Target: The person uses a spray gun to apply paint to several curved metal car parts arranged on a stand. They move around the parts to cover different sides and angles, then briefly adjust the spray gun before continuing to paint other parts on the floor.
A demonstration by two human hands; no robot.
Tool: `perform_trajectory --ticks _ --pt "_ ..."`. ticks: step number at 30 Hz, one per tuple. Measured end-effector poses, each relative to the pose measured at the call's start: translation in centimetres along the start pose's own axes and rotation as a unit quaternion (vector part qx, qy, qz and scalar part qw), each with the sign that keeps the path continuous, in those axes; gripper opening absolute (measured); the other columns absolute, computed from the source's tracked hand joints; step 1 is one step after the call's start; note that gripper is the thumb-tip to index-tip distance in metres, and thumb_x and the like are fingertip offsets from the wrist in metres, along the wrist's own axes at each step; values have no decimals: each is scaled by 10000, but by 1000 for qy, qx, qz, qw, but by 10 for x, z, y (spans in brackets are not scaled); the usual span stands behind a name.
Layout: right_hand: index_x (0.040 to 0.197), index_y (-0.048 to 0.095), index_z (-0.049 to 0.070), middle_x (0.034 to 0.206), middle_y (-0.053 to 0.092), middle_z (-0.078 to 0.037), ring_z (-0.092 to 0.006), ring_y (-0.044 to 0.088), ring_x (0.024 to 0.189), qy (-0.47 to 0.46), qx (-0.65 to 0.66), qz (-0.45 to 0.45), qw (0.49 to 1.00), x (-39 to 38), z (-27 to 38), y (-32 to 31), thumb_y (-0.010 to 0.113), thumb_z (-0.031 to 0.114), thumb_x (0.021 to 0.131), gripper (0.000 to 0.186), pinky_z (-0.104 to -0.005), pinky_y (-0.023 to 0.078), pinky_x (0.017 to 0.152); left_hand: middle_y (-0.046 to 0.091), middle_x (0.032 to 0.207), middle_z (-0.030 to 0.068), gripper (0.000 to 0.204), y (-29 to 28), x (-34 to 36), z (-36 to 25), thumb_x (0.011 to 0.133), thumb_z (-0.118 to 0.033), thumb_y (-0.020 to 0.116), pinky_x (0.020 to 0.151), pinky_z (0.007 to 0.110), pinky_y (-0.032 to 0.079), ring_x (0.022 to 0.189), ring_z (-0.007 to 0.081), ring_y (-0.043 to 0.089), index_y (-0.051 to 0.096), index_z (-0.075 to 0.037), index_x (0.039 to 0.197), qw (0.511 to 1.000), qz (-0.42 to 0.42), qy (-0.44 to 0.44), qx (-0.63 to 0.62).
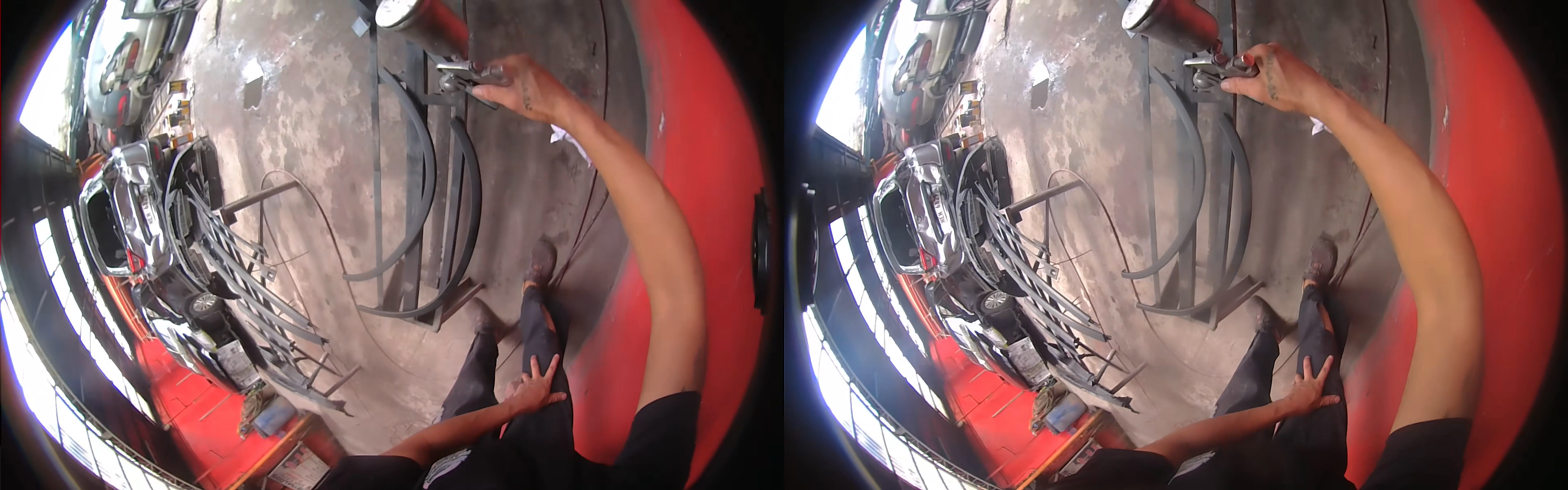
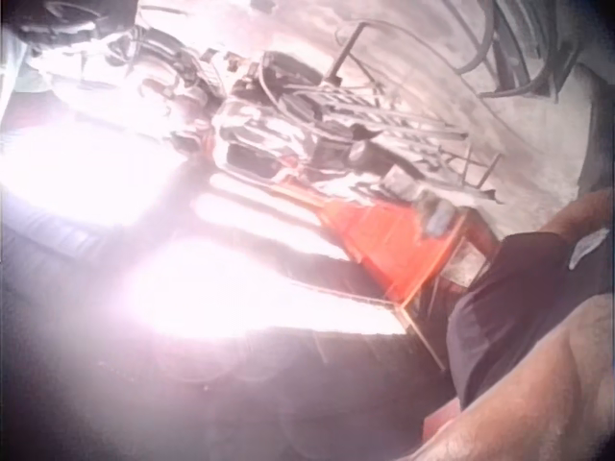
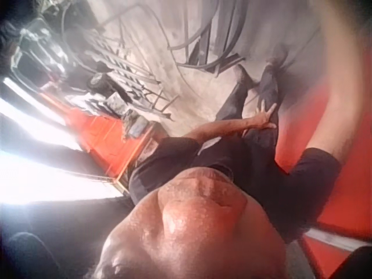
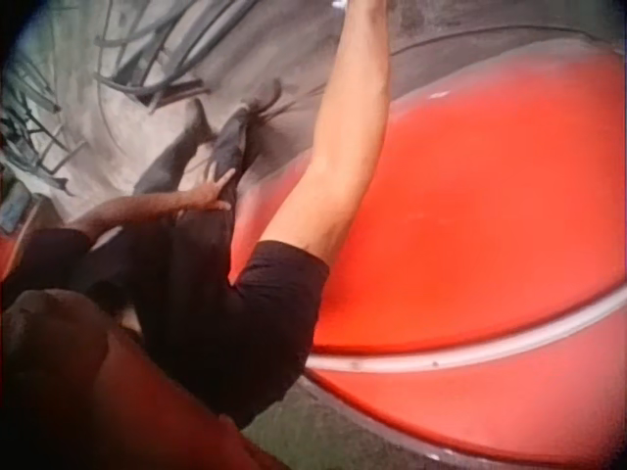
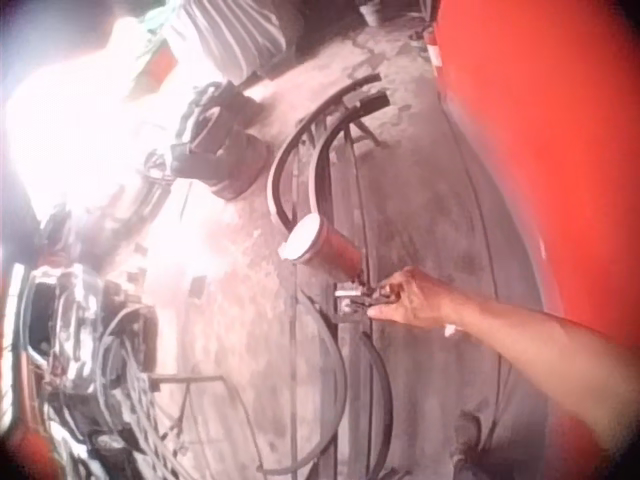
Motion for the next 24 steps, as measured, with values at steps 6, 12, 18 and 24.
perform_trajectory --ticks 6,12,18,24 --pt "1061 735 62 825 731 -183 -337 723 794 32 28 -119 992 46 11 -3 694 398 957 355 -430 534 726 87 1626 442 1148 -11 -2 -7 864 -758 623 990 648 488 1257 687 480 -92 -347 1663 1000 9 2 -11" --pt "982 717 66 863 743 -177 -409 712 846 10 -4 -218 976 48 46 6 648 425 968 365 -472 564 772 128 1640 409 1104 -30 -12 -17 892 -777 553 947 634 521 1268 635 512 -96 -329 1665 1000 19 1 8" --pt "1130 752 90 728 674 -119 -305 673 699 -48 50 -48 996 41 43 40 748 471 915 437 -392 529 707 119 1649 399 1103 -37 -19 -19 899 -767 558 1011 638 469 1294 589 521 -104 -329 1664 999 35 -13 22" --pt "1172 742 54 802 700 -119 -279 690 793 8 -37 -51 998 51 4 15 764 488 893 517 -384 525 774 133 1639 410 1108 -30 -14 -18 896 -751 577 1005 640 478 1300 616 498 -85 -313 1668 1000 28 -4 12"
Point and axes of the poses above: each hand's wrist, its own x-axis towards the middle knuckle, its own y-axis out of the palm, z = x × y, the point moved 9 cm from there along x, towards the middle knuckle
